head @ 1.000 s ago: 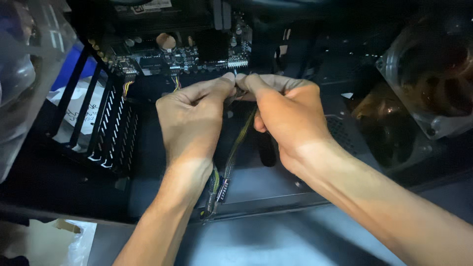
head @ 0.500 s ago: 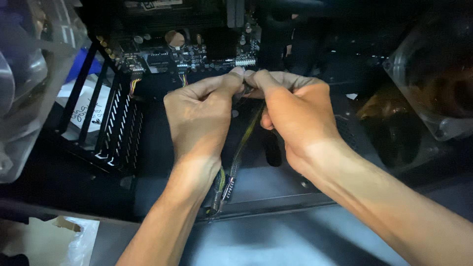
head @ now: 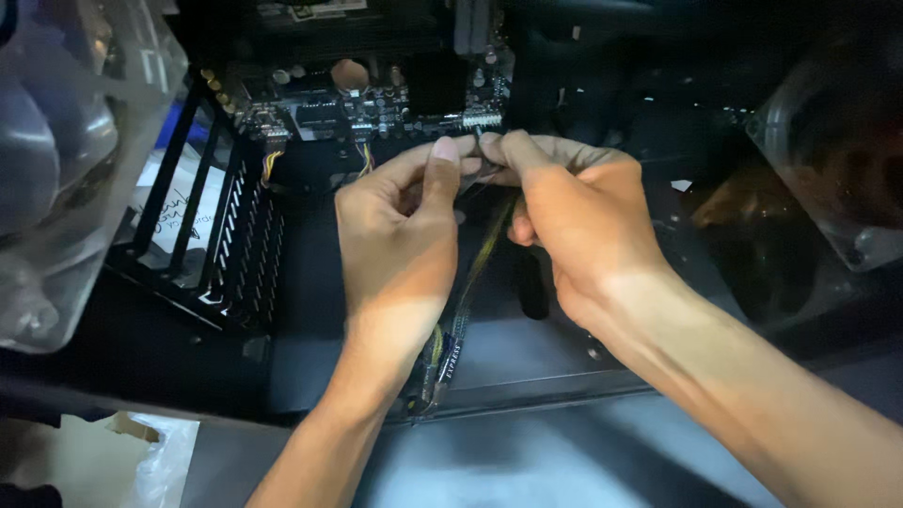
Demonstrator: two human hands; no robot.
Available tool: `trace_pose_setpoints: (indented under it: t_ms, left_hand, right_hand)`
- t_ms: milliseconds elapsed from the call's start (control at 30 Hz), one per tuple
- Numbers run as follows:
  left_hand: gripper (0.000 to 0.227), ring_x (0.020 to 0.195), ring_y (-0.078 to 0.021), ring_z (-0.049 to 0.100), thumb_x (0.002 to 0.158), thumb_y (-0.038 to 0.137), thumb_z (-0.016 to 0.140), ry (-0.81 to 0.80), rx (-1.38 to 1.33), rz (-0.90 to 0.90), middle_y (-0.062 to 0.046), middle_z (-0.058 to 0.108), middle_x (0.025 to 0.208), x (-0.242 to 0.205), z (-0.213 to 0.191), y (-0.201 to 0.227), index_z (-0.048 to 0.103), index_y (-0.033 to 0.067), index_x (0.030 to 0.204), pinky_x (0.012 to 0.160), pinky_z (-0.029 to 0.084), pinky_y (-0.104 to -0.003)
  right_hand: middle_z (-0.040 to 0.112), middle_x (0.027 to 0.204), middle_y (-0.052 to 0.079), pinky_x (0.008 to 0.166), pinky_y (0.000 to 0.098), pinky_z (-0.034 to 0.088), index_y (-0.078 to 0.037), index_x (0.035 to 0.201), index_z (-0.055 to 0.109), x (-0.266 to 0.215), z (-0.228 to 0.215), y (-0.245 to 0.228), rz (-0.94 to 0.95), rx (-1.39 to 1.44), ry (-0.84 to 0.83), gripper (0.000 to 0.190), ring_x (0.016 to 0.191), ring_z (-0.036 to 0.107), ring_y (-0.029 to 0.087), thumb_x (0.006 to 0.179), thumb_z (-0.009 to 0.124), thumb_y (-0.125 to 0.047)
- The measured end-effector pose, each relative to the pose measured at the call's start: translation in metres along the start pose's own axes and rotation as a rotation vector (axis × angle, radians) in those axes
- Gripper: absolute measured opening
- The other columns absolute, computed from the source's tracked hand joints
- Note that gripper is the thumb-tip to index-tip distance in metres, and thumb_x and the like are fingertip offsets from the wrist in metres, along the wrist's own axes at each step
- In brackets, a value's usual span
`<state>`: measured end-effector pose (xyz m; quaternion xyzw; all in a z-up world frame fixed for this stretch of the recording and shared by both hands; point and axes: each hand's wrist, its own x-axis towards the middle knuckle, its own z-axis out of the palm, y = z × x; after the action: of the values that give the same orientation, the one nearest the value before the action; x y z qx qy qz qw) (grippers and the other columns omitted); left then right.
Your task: The person connects a small front-panel cable to the motherboard inside a computer case. They then lift the case, rotate it to access the rear, and plug a power cable into the back of the unit.
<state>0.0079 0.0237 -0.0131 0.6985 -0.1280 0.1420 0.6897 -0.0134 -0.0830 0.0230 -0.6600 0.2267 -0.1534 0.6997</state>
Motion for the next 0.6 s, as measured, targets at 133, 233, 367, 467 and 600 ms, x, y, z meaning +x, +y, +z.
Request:
trace_pose_setpoints:
  t_ms: [133,233,367,467,600]
  left_hand:
    - [0.032,0.096,-0.0107,0.079,0.098,0.024,0.055,-0.014,-0.090,-0.060,-0.006,0.084,0.099,0.002,-0.004,0.001,0.080,0.0043,0.106,0.092,0.063,-0.021]
    - [0.030,0.092,-0.0104,0.077,0.101,0.017,0.050,-0.026,-0.044,0.044,-0.003,0.082,0.098,0.001,-0.009,-0.012,0.079,0.0079,0.104,0.086,0.059,-0.021]
    - [0.050,0.113,-0.0291,0.067,0.083,-0.007,0.037,-0.023,0.457,0.314,-0.013,0.071,0.116,-0.011,-0.027,-0.016,0.065,0.0053,0.123,0.100,0.050,-0.038]
    - [0.079,0.128,-0.0306,0.055,0.060,-0.019,0.038,-0.135,0.496,0.247,-0.015,0.065,0.127,-0.017,-0.040,-0.018,0.061,0.0039,0.133,0.113,0.041,-0.039]
    - [0.054,0.117,-0.0334,0.052,0.081,0.000,0.041,-0.171,0.468,0.218,-0.017,0.057,0.130,-0.025,-0.041,-0.019,0.054,0.0030,0.133,0.101,0.042,-0.043]
  right_hand:
    - [0.072,0.074,0.005,0.046,0.0267,0.030,-0.005,0.077,0.074,-0.007,0.008,-0.010,0.052,0.029,0.028,0.018,0.045,0.039,0.012,0.093,0.073,-0.013]
    - [0.082,0.082,0.008,0.043,0.0225,0.028,-0.005,0.079,0.076,-0.003,0.010,-0.005,0.046,0.063,0.003,0.016,0.044,0.038,0.009,0.091,0.068,-0.012]
    - [0.079,0.086,0.007,0.041,0.0251,0.022,-0.006,0.079,0.069,-0.013,0.010,-0.019,0.081,0.009,-0.028,0.018,0.041,0.037,0.010,0.093,0.068,-0.016]
    - [0.087,0.105,0.009,0.038,0.0220,0.020,-0.004,0.093,0.073,-0.021,0.012,-0.027,0.155,-0.052,-0.020,0.017,0.043,0.037,0.010,0.095,0.062,-0.017]
    - [0.085,0.101,0.012,0.036,0.0233,0.028,-0.002,0.092,0.074,-0.015,0.011,-0.016,0.105,0.025,-0.040,0.016,0.044,0.047,0.011,0.095,0.064,-0.013]
